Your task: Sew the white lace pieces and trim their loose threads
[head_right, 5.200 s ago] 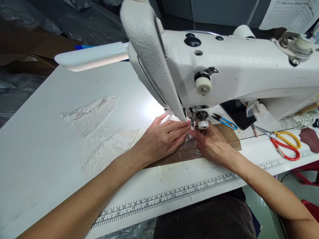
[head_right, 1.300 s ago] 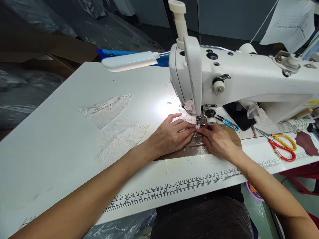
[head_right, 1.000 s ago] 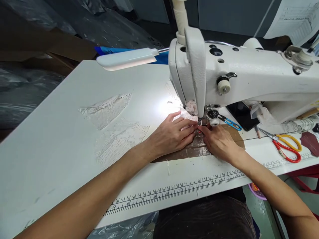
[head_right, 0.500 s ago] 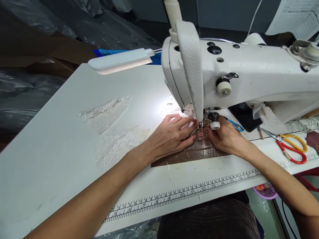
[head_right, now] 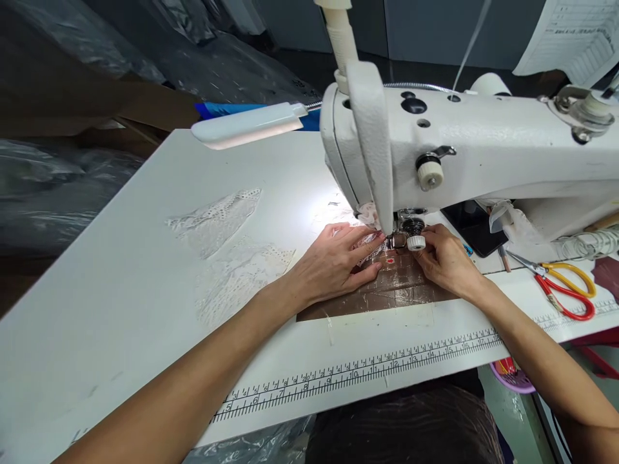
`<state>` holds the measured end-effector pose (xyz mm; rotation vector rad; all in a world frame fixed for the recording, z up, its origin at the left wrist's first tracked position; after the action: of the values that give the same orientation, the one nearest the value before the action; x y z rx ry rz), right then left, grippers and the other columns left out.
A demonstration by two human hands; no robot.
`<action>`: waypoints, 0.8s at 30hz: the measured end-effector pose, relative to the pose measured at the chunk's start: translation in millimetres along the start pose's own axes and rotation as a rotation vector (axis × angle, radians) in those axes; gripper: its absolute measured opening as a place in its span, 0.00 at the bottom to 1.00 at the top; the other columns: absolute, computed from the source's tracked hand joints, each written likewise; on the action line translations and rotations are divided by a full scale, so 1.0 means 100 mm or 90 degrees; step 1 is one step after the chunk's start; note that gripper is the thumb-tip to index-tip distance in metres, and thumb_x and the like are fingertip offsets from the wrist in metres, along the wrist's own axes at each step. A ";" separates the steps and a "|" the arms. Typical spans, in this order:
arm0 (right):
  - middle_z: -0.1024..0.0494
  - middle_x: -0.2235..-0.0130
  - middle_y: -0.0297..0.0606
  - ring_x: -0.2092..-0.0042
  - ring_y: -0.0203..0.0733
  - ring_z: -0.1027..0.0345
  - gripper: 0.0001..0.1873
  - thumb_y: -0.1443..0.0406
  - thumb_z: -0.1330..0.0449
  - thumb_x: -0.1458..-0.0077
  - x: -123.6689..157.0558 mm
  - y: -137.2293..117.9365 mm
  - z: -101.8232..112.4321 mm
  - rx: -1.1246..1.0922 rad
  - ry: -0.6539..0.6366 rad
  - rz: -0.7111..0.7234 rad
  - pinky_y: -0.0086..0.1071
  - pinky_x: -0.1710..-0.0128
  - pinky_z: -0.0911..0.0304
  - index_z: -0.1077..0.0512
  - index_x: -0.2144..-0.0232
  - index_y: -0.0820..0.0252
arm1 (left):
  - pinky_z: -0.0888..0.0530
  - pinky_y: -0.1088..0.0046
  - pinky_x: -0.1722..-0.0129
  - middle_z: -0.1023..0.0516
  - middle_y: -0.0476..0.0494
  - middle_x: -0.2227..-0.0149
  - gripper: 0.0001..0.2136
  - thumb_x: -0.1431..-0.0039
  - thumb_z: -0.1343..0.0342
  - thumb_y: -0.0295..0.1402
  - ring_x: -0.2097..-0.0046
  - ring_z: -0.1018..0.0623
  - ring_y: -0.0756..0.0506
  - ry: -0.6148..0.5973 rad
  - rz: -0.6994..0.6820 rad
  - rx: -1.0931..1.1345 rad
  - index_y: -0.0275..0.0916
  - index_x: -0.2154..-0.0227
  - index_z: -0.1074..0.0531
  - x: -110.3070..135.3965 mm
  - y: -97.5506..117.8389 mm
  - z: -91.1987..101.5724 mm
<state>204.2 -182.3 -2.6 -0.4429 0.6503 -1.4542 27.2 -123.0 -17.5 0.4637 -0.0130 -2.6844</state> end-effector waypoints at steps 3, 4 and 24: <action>0.24 0.61 0.41 0.64 0.39 0.28 0.12 0.65 0.46 0.41 0.02 0.04 -0.01 0.000 0.032 -0.011 0.32 0.63 0.33 0.24 0.71 0.60 | 0.34 0.51 0.44 0.25 0.34 0.46 0.21 0.31 0.57 0.42 0.48 0.24 0.38 -0.024 0.028 0.027 0.37 0.43 0.32 0.01 -0.04 -0.03; 0.23 0.60 0.41 0.63 0.40 0.27 0.11 0.65 0.46 0.41 0.02 0.04 -0.01 0.003 0.039 -0.008 0.33 0.62 0.33 0.24 0.71 0.60 | 0.35 0.50 0.42 0.25 0.34 0.46 0.21 0.31 0.57 0.42 0.47 0.25 0.38 -0.033 0.035 0.035 0.37 0.42 0.33 0.01 -0.05 -0.03; 0.23 0.56 0.46 0.62 0.43 0.27 0.14 0.64 0.48 0.40 0.09 0.09 -0.12 0.032 0.015 0.037 0.40 0.61 0.29 0.22 0.65 0.59 | 0.38 0.44 0.37 0.34 0.28 0.37 0.24 0.28 0.62 0.45 0.36 0.34 0.33 -0.087 0.153 -0.016 0.34 0.42 0.36 0.10 0.01 -0.02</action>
<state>203.7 -189.1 -18.4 -0.3658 0.6398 -1.4189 19.2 -128.3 -22.4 0.2520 -0.0701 -2.4717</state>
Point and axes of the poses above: each hand's wrist, its own x-axis away from the middle knuckle, its own z-axis out of the back of the hand, y = z × x, the point moved 5 cm from there along -x, towards the middle knuckle
